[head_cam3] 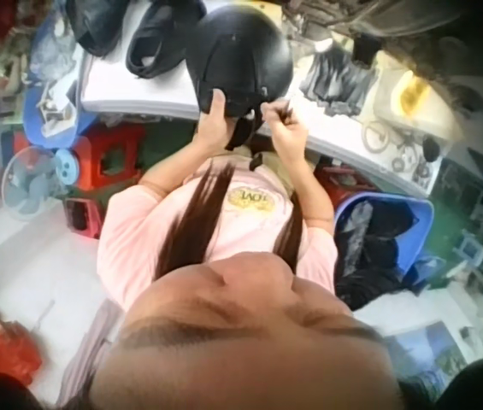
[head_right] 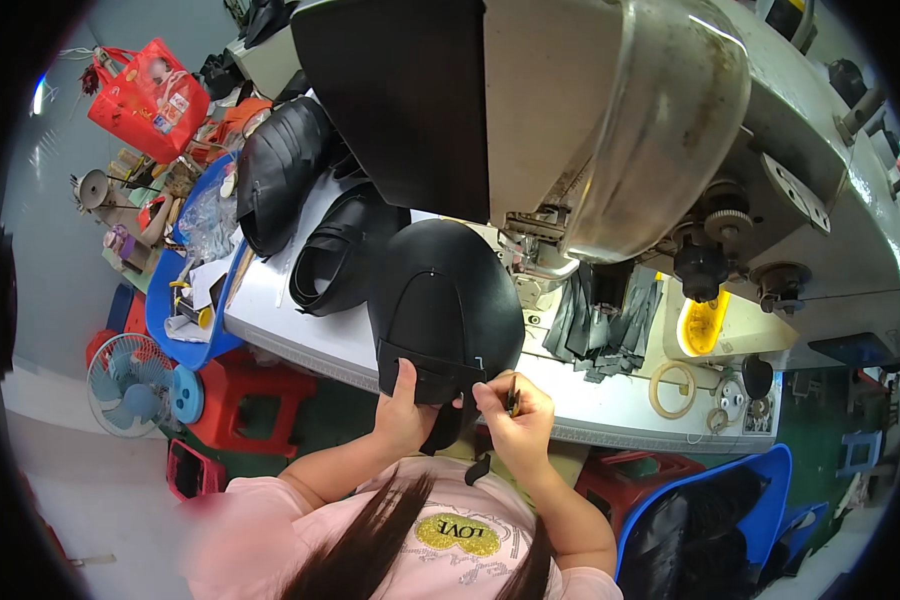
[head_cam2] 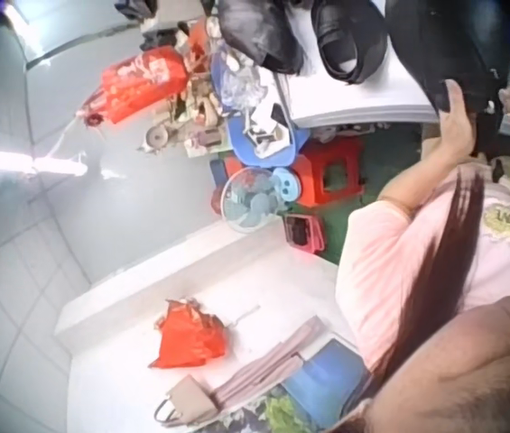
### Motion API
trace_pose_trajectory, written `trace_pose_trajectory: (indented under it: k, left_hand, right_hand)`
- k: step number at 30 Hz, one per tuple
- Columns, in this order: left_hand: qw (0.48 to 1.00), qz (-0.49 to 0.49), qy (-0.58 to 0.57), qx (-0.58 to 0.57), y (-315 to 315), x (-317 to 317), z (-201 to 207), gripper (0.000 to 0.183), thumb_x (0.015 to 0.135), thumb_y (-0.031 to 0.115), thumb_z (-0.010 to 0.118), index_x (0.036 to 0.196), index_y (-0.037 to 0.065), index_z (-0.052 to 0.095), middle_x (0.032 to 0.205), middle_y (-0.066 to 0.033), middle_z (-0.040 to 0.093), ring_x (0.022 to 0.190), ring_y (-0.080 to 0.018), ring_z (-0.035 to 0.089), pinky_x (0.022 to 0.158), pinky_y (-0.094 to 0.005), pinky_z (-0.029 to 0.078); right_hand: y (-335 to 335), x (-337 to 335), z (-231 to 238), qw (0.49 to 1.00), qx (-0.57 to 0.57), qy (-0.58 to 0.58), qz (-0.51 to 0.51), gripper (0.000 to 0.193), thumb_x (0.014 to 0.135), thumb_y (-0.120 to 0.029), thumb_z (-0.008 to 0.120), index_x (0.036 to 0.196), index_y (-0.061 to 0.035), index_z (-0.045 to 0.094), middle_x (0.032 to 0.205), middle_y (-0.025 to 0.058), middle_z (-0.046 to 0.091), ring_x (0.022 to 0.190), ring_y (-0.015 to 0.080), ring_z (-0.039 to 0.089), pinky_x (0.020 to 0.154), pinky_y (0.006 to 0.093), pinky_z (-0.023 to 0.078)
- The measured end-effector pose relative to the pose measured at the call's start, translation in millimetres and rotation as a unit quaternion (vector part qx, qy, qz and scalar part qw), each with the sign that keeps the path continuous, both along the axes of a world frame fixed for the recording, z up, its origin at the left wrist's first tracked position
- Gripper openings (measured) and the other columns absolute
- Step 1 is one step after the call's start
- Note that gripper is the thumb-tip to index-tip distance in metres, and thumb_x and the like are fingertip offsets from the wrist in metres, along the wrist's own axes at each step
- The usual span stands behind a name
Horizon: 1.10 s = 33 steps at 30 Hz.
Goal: The person operates a sewing machine to stitch black shoe uppers. They repeatedly pick up a shoe part, align it under the needle, and guide it through the machine to sew a seam. After each stitch, the person removes the shoe, inspects the seam, and places it on a pile of finished parts before picking up the next one.
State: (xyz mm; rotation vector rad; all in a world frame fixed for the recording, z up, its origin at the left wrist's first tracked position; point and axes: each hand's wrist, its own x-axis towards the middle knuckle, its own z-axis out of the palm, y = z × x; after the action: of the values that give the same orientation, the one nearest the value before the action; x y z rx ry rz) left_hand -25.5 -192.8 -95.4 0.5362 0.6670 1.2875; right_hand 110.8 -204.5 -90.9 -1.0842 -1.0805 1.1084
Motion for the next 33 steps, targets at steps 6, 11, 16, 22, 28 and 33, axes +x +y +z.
trace_pose_trajectory:
  k: [6,11,16,22,28,33]
  left_hand:
    - [1.0,-0.009,0.008,-0.019,0.0,0.3,-13.0,0.042,0.091,0.04,0.032,0.11,0.003,0.041,0.094,-0.0126,0.055,0.078,-0.0222,0.055,0.068,-0.0335,0.045]
    - [0.999,-0.022,0.021,-0.011,0.5,0.8,-10.4,0.042,0.091,0.04,0.032,0.11,0.003,0.042,0.093,-0.0123,0.056,0.077,-0.0219,0.055,0.068,-0.0325,0.045]
    - [0.999,-0.014,-0.021,-0.025,0.9,0.3,-6.7,0.037,0.092,0.034,0.035,0.11,0.002,0.042,0.092,-0.0113,0.057,0.072,-0.0196,0.056,0.066,-0.0321,0.048]
    - [0.995,-0.074,-0.018,-0.061,-0.3,-3.4,-3.2,0.048,0.089,0.044,0.037,0.121,0.008,0.036,0.107,-0.0095,0.053,0.091,-0.0211,0.054,0.07,-0.0345,0.045]
    - [0.978,-0.155,-0.085,-0.114,1.6,-2.1,-16.2,0.05,0.089,0.046,0.031,0.124,0.01,0.035,0.112,-0.0086,0.051,0.094,-0.0201,0.053,0.078,-0.0348,0.043]
    - [0.959,-0.249,0.008,-0.137,-7.4,-7.5,-24.8,0.046,0.089,0.043,0.036,0.107,0.003,0.049,0.094,-0.0078,0.057,0.082,-0.0186,0.056,0.074,-0.0331,0.046]
  right_hand:
    - [1.2,-1.8,3.5,0.994,-0.1,0.027,-0.027,0.013,0.076,0.0,0.06,0.066,-0.0012,0.052,0.059,0.0018,0.051,0.053,0.0061,0.046,0.049,0.0191,0.035]
    - [2.5,-2.4,13.8,0.991,-0.123,0.052,-0.021,0.009,0.074,-0.002,0.063,0.071,-0.0024,0.054,0.062,-0.0003,0.051,0.053,0.0043,0.043,0.049,0.0179,0.034]
    - [7.5,2.6,6.1,0.989,-0.046,-0.103,-0.1,0.036,0.064,-0.007,0.071,0.095,-0.002,0.052,0.079,0.0005,0.051,0.067,0.0043,0.043,0.056,0.0179,0.033]
    - [20.9,26.7,0.5,0.951,-0.193,0.19,0.148,0.059,0.06,-0.007,0.075,0.111,0.0007,0.047,0.095,0.0061,0.056,0.081,0.0128,0.055,0.069,0.024,0.046]
    - [19.3,24.7,4.5,0.949,-0.169,0.241,0.111,0.054,0.06,-0.001,0.073,0.108,0.0024,0.049,0.095,0.0084,0.059,0.082,0.0163,0.058,0.077,0.0293,0.047]
    - [21.8,35.5,1.4,0.97,-0.164,0.153,0.094,0.047,0.061,0.0,0.072,0.104,0.0022,0.052,0.094,0.0082,0.059,0.082,0.0159,0.057,0.077,0.0292,0.047]
